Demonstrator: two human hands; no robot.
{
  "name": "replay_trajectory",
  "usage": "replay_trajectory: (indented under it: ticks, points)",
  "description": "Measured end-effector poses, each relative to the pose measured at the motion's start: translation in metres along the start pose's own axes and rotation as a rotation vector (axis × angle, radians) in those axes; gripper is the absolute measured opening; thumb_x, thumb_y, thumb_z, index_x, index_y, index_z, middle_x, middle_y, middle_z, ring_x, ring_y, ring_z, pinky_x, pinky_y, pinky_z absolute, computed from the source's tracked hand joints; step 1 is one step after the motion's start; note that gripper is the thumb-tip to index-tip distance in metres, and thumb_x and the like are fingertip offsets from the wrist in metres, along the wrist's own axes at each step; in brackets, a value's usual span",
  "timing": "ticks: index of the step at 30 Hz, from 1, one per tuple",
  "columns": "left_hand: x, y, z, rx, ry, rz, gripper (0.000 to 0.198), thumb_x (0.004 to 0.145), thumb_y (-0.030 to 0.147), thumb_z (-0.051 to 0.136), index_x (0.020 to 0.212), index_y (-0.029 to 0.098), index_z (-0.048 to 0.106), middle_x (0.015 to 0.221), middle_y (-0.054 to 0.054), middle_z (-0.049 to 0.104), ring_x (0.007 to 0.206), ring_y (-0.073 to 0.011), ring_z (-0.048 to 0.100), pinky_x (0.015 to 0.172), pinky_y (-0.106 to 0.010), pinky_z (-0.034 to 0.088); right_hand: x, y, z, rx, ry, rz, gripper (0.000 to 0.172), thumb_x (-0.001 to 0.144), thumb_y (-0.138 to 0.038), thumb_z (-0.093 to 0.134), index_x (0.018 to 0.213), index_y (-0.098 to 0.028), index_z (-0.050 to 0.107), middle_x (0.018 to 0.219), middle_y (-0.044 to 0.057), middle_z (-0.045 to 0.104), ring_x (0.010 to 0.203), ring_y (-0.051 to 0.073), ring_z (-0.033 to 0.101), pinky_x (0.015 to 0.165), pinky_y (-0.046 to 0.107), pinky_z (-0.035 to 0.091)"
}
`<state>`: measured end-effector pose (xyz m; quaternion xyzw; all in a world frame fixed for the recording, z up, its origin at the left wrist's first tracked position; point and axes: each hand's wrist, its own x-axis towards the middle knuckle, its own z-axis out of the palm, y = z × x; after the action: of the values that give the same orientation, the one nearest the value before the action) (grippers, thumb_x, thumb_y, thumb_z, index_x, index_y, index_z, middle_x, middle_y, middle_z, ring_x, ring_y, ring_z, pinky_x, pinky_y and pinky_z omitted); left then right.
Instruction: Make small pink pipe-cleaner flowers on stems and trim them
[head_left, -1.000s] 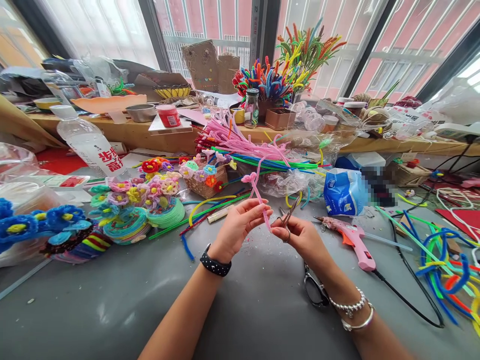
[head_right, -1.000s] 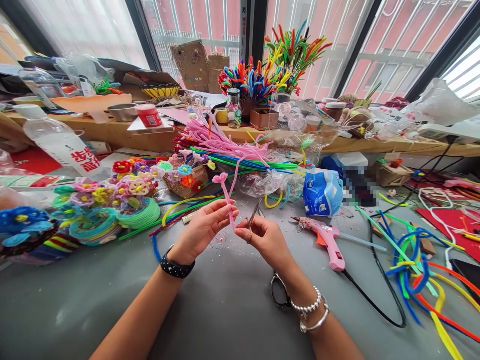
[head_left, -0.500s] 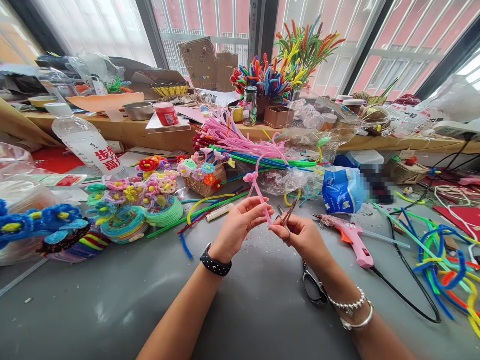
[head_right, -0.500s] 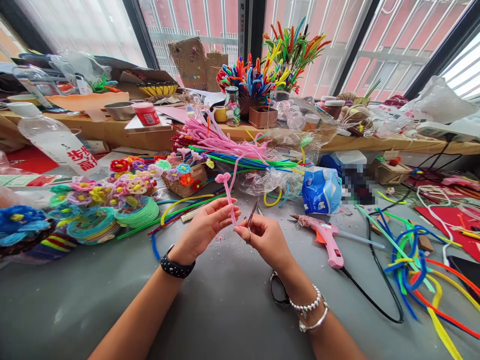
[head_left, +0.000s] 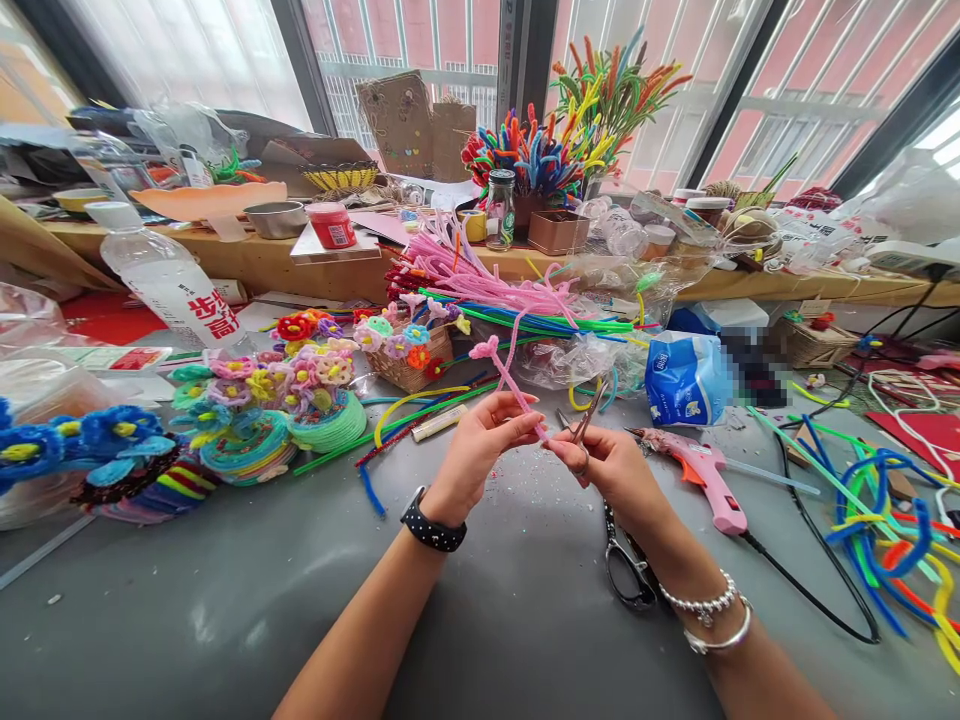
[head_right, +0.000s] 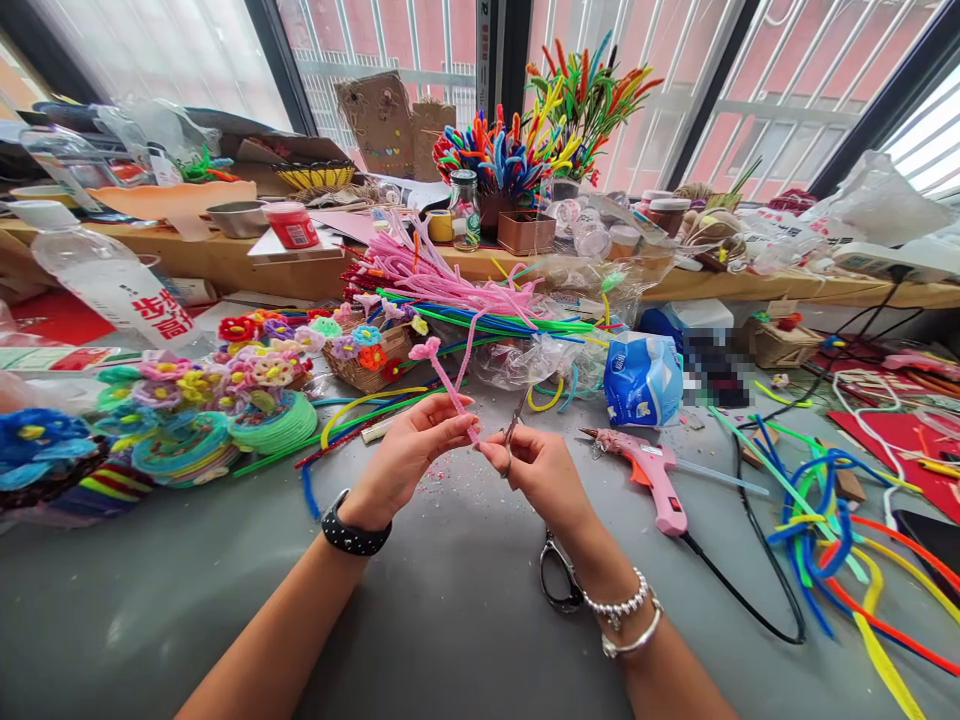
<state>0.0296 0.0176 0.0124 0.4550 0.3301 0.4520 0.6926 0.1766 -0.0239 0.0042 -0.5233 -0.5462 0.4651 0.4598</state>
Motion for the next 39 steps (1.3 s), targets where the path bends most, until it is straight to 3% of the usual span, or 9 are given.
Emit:
replay_trajectory:
  ticks: [8,13,16,22,28,32,39]
  points:
    - [0.001,-0.005,0.003,0.106,0.119,0.121,0.022,0.063,0.023,0.065,0.081,0.014,0.057,0.071,0.001,0.060,0.063,-0.0101,0.057,0.064,-0.024,0.047,-0.001,0.007,0.013,0.067,0.161,0.006,0.027,0.067,-0.040,0.060,0.067,-0.014,0.060,0.045,-0.007,0.038,0.041,0.005,0.030,0.040,0.020,0.023]
    - [0.000,-0.011,0.007,0.253,0.168,0.277,0.019,0.065,0.023,0.063,0.081,0.015,0.056,0.072,0.000,0.060,0.065,-0.0113,0.058,0.063,-0.024,0.047,0.000,0.015,0.024,0.195,0.213,0.102,0.029,0.066,-0.043,0.059,0.063,-0.013,0.058,0.038,-0.008,0.038,0.037,0.005,0.029,0.041,0.020,0.023]
    - [0.000,-0.010,0.007,0.261,0.191,0.308,0.020,0.066,0.023,0.062,0.083,0.016,0.056,0.070,0.001,0.061,0.064,-0.0112,0.058,0.063,-0.024,0.047,0.001,0.014,0.023,0.248,0.138,0.143,0.030,0.067,-0.043,0.058,0.064,-0.013,0.058,0.036,-0.008,0.037,0.037,0.005,0.029,0.042,0.020,0.022]
    - [0.001,0.001,-0.002,0.068,0.143,0.171,0.022,0.066,0.023,0.063,0.086,0.016,0.057,0.071,0.000,0.063,0.066,-0.0101,0.057,0.063,-0.022,0.046,0.006,0.010,0.005,0.141,-0.014,0.095,0.045,0.070,-0.056,0.050,0.059,-0.013,0.056,0.048,-0.004,0.043,0.040,0.004,0.032,0.044,0.020,0.025]
    - [0.000,0.006,-0.004,-0.039,0.136,0.096,0.025,0.065,0.021,0.064,0.089,0.015,0.058,0.075,-0.002,0.063,0.069,-0.0101,0.056,0.063,-0.020,0.045,0.005,0.011,0.000,-0.129,-0.325,-0.043,0.067,0.061,-0.076,0.032,0.066,-0.013,0.055,0.055,-0.001,0.045,0.046,0.008,0.034,0.045,0.021,0.027]
    - [-0.001,0.007,-0.005,-0.025,0.115,0.109,0.024,0.067,0.021,0.063,0.090,0.016,0.058,0.075,-0.001,0.062,0.069,-0.0089,0.055,0.063,-0.019,0.044,0.001,0.007,0.002,-0.279,-0.496,-0.099,0.077,0.061,-0.079,0.016,0.069,-0.014,0.055,0.062,0.002,0.050,0.055,0.011,0.042,0.051,0.023,0.032]
    - [-0.001,0.008,-0.005,0.037,0.100,0.126,0.026,0.068,0.023,0.062,0.092,0.016,0.060,0.077,-0.002,0.062,0.073,-0.0103,0.054,0.065,-0.020,0.044,-0.002,0.008,0.003,-0.439,-0.566,-0.094,0.075,0.061,-0.079,0.019,0.071,-0.014,0.056,0.063,0.001,0.049,0.057,0.011,0.040,0.051,0.022,0.031]
